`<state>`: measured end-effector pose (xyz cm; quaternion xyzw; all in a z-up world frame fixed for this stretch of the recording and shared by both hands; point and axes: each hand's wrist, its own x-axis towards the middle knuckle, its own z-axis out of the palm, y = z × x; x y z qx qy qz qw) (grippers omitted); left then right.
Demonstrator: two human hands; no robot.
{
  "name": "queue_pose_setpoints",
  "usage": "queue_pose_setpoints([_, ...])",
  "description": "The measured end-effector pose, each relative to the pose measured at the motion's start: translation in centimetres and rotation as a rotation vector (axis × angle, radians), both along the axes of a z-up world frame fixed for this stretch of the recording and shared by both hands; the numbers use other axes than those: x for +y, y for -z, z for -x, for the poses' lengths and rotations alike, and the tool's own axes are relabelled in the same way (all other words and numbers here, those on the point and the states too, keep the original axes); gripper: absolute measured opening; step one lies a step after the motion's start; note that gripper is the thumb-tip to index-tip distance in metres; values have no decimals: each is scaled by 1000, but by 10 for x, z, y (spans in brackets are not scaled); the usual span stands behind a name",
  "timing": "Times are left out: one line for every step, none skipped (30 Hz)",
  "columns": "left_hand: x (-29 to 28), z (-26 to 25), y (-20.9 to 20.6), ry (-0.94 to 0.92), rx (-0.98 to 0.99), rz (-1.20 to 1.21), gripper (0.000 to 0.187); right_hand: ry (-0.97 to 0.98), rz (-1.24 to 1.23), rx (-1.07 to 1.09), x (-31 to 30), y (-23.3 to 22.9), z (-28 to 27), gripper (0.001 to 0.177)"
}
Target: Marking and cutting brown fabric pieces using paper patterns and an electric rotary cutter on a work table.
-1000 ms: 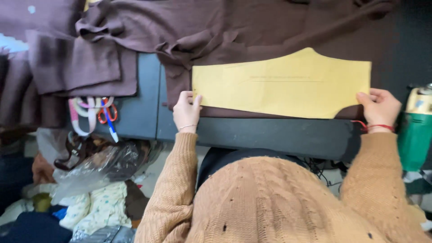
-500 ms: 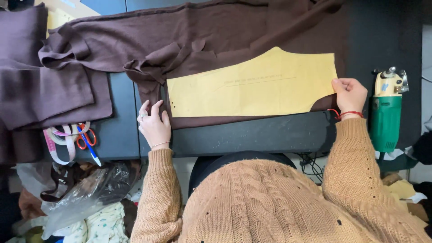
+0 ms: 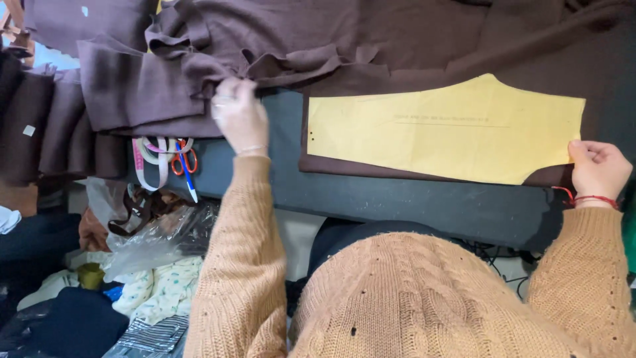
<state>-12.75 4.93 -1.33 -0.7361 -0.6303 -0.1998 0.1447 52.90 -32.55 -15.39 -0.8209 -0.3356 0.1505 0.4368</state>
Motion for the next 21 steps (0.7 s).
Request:
queue_pose_setpoints([-10, -10, 1, 114, 0, 30, 20, 11, -13, 82, -2, 4, -2, 14])
queue_pose_setpoints([-14, -20, 7, 114, 1, 33, 20, 12, -10, 82, 1, -2, 2, 14])
queue_pose_setpoints([-20, -30, 14, 145, -187, 206, 12, 11, 0, 31, 2, -7, 6, 13])
queue_pose_setpoints([-26, -39, 21, 175, -374, 381, 9, 9, 10, -20, 3, -12, 10, 12])
queue_pose_setpoints([-24, -49, 21, 175, -375, 386, 9, 9, 15, -21, 3, -16, 13, 12])
queue_pose_setpoints([-22, -58, 21, 118, -428, 488, 12, 60, 4, 34, 2, -20, 17, 13])
queue_pose_setpoints([-18, -68, 21, 61, -483, 586, 15, 110, -11, 88, 5, -24, 19, 15])
queue_pose_setpoints([-12, -72, 26, 61, -485, 587, 15, 110, -10, 85, 3, -18, 15, 15])
queue_pose_setpoints([-6, -75, 31, 31, -511, 608, 19, 102, -33, 106, 0, -12, 12, 14])
queue_pose_setpoints([-1, -79, 35, 2, -536, 629, 24, 95, -56, 126, -4, -7, 9, 13])
queue_pose_setpoints([3, -80, 36, 3, -535, 634, 24, 98, -52, 126, -4, -9, 12, 13])
queue_pose_setpoints([6, -81, 36, -15, -498, 660, 24, 44, 18, -101, -4, -11, 15, 14])
queue_pose_setpoints([14, -87, 36, -26, -465, 679, 25, -13, 82, -329, -1, -14, 15, 17])
queue_pose_setpoints([14, -84, 38, -19, -468, 678, 25, -6, 80, -334, 4, -21, 20, 17])
queue_pose_setpoints([16, -84, 41, 2, -496, 682, 30, 28, 121, -307, 7, -29, 22, 28])
queue_pose_setpoints([17, -85, 44, 22, -523, 687, 35, 62, 162, -280, 11, -37, 24, 39])
queue_pose_setpoints([18, -85, 44, 32, -525, 694, 35, 72, 168, -284, 16, -32, 8, 39])
queue_pose_setpoints([20, -85, 44, 30, -533, 712, 37, 17, 148, -482, 21, -27, -7, 28])
queue_pose_setpoints([22, -86, 45, 30, -543, 728, 39, -44, 128, -679, 26, -23, -24, 17])
queue_pose_setpoints([21, -86, 44, 42, -546, 734, 39, -34, 135, -686, 39, -35, -24, 17])
queue_pose_setpoints([21, -87, 43, 32, -564, 737, 37, -53, 108, -615, 55, -45, -25, 13])
